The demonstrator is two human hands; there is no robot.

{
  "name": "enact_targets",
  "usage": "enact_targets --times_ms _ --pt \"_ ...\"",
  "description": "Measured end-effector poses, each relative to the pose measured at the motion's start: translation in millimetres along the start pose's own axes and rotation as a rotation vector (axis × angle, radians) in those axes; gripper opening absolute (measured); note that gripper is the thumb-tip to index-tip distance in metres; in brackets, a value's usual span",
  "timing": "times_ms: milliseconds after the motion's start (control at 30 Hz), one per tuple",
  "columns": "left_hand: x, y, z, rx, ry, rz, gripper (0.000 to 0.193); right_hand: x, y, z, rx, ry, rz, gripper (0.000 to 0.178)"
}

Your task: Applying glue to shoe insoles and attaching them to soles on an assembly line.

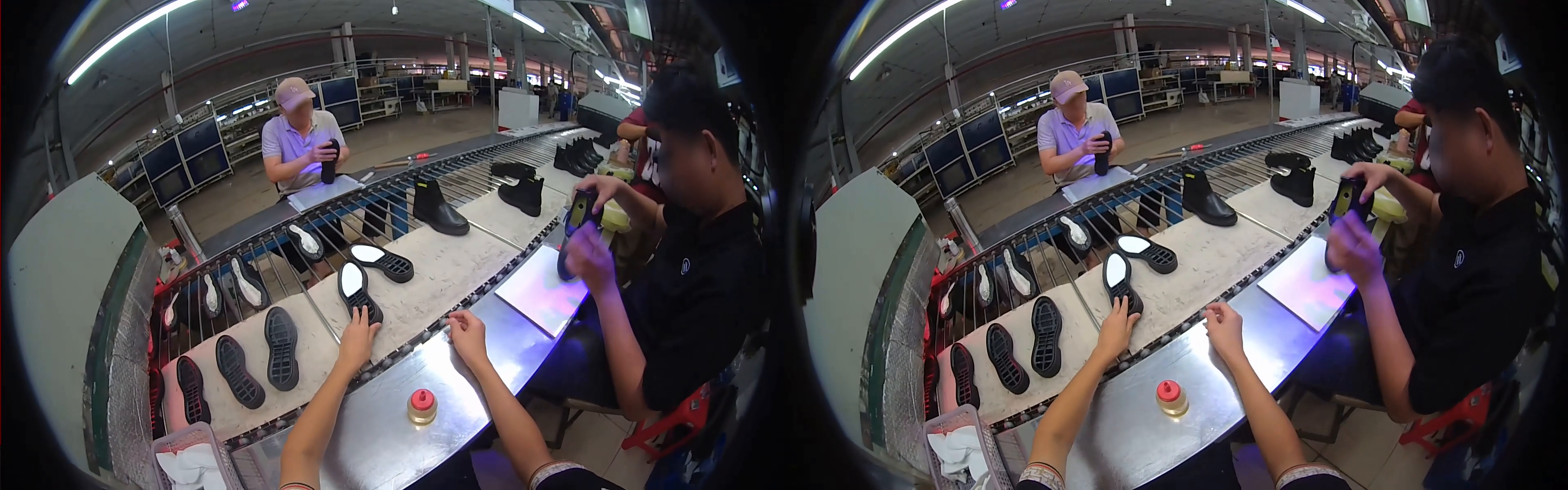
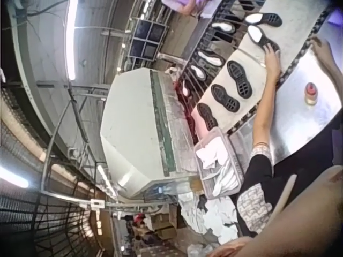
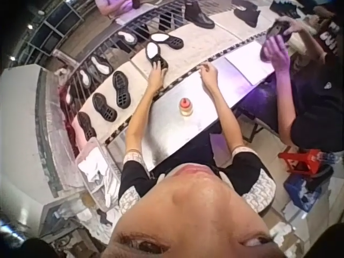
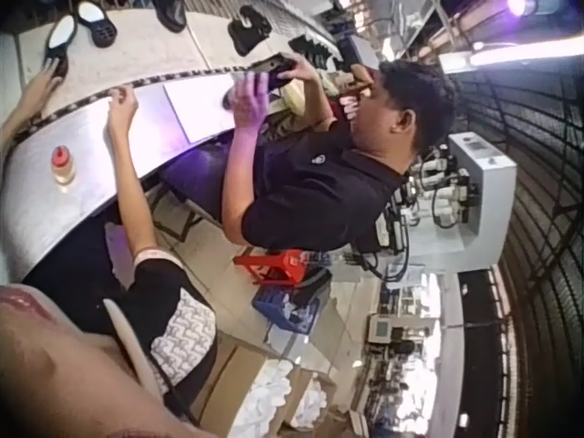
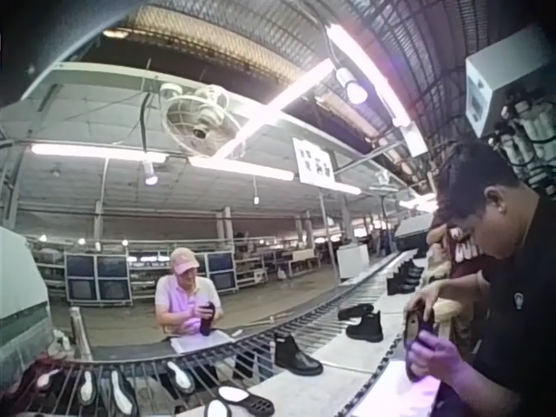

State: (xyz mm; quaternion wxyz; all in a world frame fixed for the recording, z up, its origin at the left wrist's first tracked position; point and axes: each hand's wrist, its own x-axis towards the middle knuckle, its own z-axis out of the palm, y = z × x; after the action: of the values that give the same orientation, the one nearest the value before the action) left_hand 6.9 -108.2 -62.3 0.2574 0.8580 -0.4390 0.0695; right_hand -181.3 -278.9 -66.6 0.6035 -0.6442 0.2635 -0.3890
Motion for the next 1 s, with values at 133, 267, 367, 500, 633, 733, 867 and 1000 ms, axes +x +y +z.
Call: enact_targets --times_ms 133,267,367,500,633,733,867,1000 --pt "8.8 -21.6 2.1 -0.141 0.004 0.117 0.045 3.2 -0.1 5.4 0.011 -0.012 -0.044 0.014" --pt "0.6 -10.6 -15.2 -0.242 0.096 -0.087 0.034 0.7 -4.9 3.5 -0.003 -0.01 -0.039 0.013" --pt "-12.8 16.4 -44.0 -0.718 0.203 -0.332 0.021 -0.2 2.5 3.1 -0.042 -0.007 -0.056 0.012" --pt "-41.5 87.4 -132.1 -1.132 0.18 -0.185 0.017 -2.0 7.6 -4.6 -0.056 -0.056 -0.036 0.013" --pt "-99.2 144.6 -221.5 -1.182 0.13 0.428 0.016 1.7 10.7 -9.3 -0.078 -0.02 -0.014 0.013" --pt "-131.1 169.8 -247.7 -1.504 -0.086 0.853 0.028 11.5 -5.7 -23.4 -0.156 -0.045 -0.095 0.014" --pt "-140.3 179.4 -250.2 -1.821 -0.447 1.001 0.062 13.4 -24.2 -9.9 -0.155 -0.115 -0.065 0.015" --pt "-135.9 177.5 -256.4 -1.839 -0.307 1.022 0.065 16.5 -9.5 -21.8 -0.16 -0.096 -0.046 0.014"
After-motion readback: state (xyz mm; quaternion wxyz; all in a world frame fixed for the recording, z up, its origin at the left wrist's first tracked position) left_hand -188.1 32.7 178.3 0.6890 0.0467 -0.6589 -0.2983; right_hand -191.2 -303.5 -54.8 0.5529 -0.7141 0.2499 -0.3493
